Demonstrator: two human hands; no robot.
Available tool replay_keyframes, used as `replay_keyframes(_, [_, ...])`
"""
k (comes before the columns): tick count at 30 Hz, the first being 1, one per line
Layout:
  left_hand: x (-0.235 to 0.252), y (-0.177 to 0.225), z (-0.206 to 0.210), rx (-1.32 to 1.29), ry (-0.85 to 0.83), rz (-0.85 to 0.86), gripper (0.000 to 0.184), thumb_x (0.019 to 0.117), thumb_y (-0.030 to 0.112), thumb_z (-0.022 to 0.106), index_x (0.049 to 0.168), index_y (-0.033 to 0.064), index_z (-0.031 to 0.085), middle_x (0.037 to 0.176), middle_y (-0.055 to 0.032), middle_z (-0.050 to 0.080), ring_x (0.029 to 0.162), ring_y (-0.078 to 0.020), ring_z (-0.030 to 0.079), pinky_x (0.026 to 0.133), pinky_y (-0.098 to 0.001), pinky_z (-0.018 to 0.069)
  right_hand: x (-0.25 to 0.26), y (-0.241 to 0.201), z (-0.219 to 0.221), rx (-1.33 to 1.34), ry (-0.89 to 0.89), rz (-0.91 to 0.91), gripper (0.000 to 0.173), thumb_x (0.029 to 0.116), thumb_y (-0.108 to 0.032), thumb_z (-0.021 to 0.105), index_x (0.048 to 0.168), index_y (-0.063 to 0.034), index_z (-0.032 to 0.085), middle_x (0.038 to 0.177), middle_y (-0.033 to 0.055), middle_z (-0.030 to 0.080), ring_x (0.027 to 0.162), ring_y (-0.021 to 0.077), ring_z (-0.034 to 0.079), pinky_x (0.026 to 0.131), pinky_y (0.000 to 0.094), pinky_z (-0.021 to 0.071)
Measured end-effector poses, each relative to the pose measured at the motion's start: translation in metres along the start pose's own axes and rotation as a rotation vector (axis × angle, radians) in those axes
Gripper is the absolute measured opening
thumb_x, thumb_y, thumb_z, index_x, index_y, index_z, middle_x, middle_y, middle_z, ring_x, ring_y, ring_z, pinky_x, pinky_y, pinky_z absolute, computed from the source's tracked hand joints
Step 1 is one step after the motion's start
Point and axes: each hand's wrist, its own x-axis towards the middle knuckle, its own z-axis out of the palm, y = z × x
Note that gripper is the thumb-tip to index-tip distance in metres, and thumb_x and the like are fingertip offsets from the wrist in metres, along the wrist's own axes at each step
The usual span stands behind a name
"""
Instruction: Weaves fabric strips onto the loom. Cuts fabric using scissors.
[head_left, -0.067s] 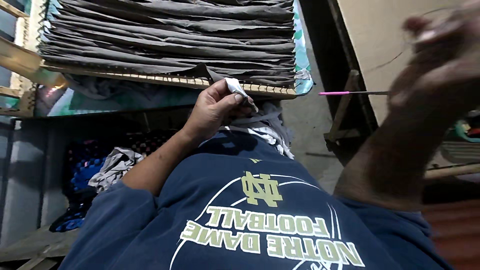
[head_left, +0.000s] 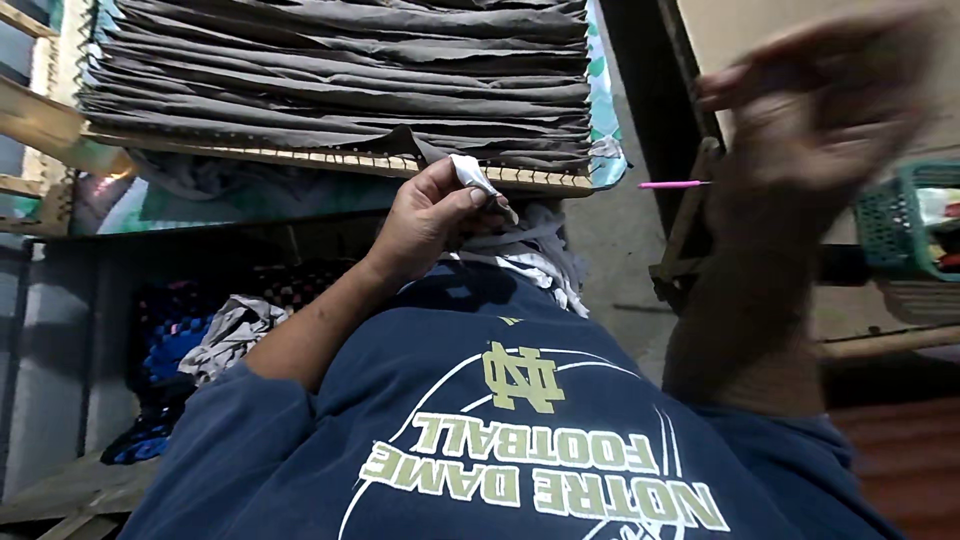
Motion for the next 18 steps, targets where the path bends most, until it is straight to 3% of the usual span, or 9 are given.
replay_keyframes(2, [0.000,0.000,0.000,-0.008,-0.024,-0.002,0.012,0.0995,0.002,0.054,0.107,0.0087,0.061,0.096,-0.0045,0.073,0.084,-0.0155,0.073,0.079,-0.0331,0.0632,-0.007,0.003,0.030,-0.027,-0.167,-0.068,0.013,0.0981,-0.005,0.060,0.107,0.0005,0.067,0.109,0.0044,0.065,0.106,0.0090,0.062,0.096,0.0289,0.0526])
replay_keyframes(4, [-0.001,0.001,0.000,-0.018,-0.043,-0.001,0.012,0.1007,0.004,0.054,0.108,0.0099,0.061,0.097,-0.0043,0.074,0.084,-0.0148,0.073,0.078,-0.0320,0.0629,-0.015,0.004,0.056,-0.037,-0.243,-0.068,0.011,0.0980,-0.008,0.065,0.101,-0.0012,0.073,0.105,0.0105,0.063,0.107,0.0146,0.058,0.097,0.0303,0.0485])
replay_keyframes(9, [-0.002,0.002,-0.001,-0.010,-0.054,-0.002,0.010,0.1009,0.007,0.055,0.107,0.0115,0.061,0.096,-0.0034,0.073,0.084,-0.0148,0.072,0.078,-0.0333,0.0626,-0.026,0.004,0.082,-0.024,-0.292,-0.042,0.012,0.0978,-0.009,0.066,0.102,-0.0050,0.077,0.100,0.0113,0.064,0.101,0.0173,0.059,0.093,0.0334,0.0473])
replay_keyframes(18, [-0.003,0.002,0.000,-0.050,-0.058,-0.012,0.011,0.1008,0.004,0.054,0.108,0.0101,0.061,0.095,-0.0045,0.073,0.083,-0.0150,0.073,0.077,-0.0320,0.0627,-0.028,0.004,0.084,-0.041,-0.295,-0.030,0.013,0.0980,-0.010,0.066,0.102,-0.0053,0.077,0.098,0.0117,0.064,0.099,0.0182,0.059,0.092,0.0348,0.0466])
